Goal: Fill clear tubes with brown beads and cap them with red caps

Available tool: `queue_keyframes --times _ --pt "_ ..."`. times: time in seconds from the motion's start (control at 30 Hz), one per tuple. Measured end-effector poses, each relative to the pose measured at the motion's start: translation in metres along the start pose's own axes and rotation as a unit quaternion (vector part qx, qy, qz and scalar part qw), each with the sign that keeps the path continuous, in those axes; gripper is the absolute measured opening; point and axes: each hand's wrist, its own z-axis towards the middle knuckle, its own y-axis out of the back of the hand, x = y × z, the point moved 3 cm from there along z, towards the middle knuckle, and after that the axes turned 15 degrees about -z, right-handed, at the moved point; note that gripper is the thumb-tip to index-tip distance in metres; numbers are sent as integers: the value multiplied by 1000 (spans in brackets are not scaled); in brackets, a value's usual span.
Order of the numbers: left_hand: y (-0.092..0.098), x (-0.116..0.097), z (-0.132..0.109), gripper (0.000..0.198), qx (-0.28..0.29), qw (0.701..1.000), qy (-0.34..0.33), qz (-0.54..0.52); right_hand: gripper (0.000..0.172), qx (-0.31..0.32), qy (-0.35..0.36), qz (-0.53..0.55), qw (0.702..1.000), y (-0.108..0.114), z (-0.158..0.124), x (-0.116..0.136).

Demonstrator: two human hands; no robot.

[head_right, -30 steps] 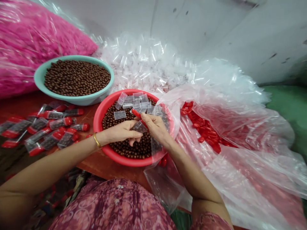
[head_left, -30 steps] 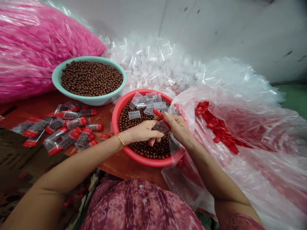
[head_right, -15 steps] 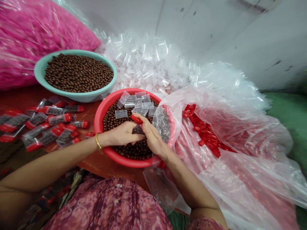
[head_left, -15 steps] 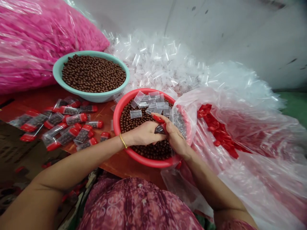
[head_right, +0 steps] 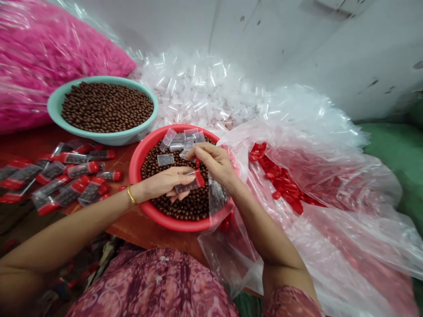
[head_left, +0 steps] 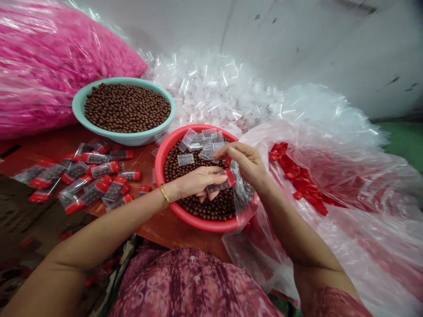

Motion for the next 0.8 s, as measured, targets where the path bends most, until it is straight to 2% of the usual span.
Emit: queue_keyframes --times 0.07,0.17,0.23,0.3,0.33,0.47,0.57,0.7,0.8 --pt "2 0 1 22 -9 999 -19 -29 39 -73 9 -88 993 9 -12 -3" --pt "6 1 5 33 -44 995 -54 -66 48 -54 39 -205 976 9 -31 -1" --pt "7 3 6 42 -71 992 -71 -77 67 -41 60 -284 956 2 -41 2" --pt "7 4 7 45 -96 990 -82 -69 86 -58 61 -357 930 -6 -47 6" --pt "7 5 7 44 -110 988 -89 -58 90 -69 53 -385 919 -11 -48 6" --pt "8 4 6 25 -160 975 -152 -7 78 -105 31 -426 898 -27 -45 4" --pt "8 3 6 24 -169 969 -182 13 68 -128 42 -416 899 -31 -39 2" --pt "15 2 7 23 -229 962 -150 -3 60 -117 53 -408 904 -33 -31 1" --pt "19 4 12 38 -221 969 -92 -58 60 -90 48 -395 913 -36 -30 1"
